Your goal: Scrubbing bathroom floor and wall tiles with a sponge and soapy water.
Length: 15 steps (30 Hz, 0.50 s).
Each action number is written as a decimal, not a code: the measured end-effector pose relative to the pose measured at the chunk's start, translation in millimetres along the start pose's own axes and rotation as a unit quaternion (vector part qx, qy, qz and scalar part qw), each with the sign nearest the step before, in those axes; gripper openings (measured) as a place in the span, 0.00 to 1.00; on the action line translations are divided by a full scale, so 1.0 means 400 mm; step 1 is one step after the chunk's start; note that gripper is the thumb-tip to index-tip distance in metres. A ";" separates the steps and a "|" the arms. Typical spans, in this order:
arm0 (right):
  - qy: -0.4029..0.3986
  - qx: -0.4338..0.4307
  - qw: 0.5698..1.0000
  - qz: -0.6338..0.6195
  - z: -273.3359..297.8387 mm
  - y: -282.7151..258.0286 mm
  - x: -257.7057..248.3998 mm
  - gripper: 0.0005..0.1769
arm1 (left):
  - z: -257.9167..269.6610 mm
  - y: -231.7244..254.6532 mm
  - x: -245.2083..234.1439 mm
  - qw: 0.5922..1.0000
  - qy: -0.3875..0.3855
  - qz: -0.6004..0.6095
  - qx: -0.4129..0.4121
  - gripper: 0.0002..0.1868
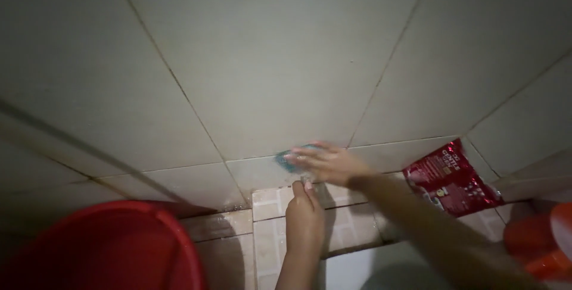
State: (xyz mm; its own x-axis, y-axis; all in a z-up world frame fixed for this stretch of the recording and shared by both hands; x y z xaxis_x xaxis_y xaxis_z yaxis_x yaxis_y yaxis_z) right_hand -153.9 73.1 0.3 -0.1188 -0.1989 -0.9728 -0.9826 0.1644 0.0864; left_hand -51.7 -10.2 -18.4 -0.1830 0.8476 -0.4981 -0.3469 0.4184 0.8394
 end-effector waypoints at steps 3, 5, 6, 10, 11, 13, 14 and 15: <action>0.013 -0.013 0.982 0.188 0.144 0.046 -0.026 0.33 | 0.012 0.048 0.008 1.000 -0.019 0.002 -0.002 0.21; -0.007 -0.007 0.979 0.206 0.209 0.076 -0.042 0.33 | 0.006 0.077 0.006 1.000 -0.026 0.009 0.009 0.21; -0.005 -0.009 0.978 0.207 0.215 0.072 -0.047 0.33 | 0.003 0.088 0.001 1.000 -0.024 0.009 0.010 0.21; -0.022 0.024 0.974 0.222 0.199 0.067 -0.048 0.28 | -0.011 0.113 -0.030 0.999 -0.011 0.019 0.029 0.22; -0.018 0.022 0.972 0.231 0.188 0.063 -0.046 0.27 | -0.018 0.117 -0.040 0.999 -0.003 0.023 0.036 0.22; 0.016 0.010 0.962 0.273 0.108 0.024 -0.049 0.27 | -0.016 0.128 -0.067 0.999 0.006 0.024 0.040 0.22; 0.046 0.002 0.948 0.314 0.072 -0.001 -0.053 0.27 | -0.016 0.135 -0.080 0.999 0.008 0.026 0.045 0.23; 0.050 0.003 0.948 0.314 0.017 -0.022 -0.051 0.27 | -0.011 0.140 -0.093 0.999 0.010 0.023 0.045 0.23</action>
State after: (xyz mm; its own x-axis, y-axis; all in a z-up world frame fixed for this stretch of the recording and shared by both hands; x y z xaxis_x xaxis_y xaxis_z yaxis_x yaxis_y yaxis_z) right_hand -141.7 82.4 17.8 -0.6926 -0.1502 -0.7055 -0.7136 0.2854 0.6398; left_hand -68.3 -19.6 46.4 -0.2155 0.8606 -0.4614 -0.2530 0.4072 0.8776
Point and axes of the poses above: each hand's wrist, its own z-axis away from the middle knuckle, its own x-axis out of the palm, y = z × x, the point moved 6 cm from there along -z, towards the middle knuckle, and after that the axes turned 7 degrees about -y, right-handed, at the moved point
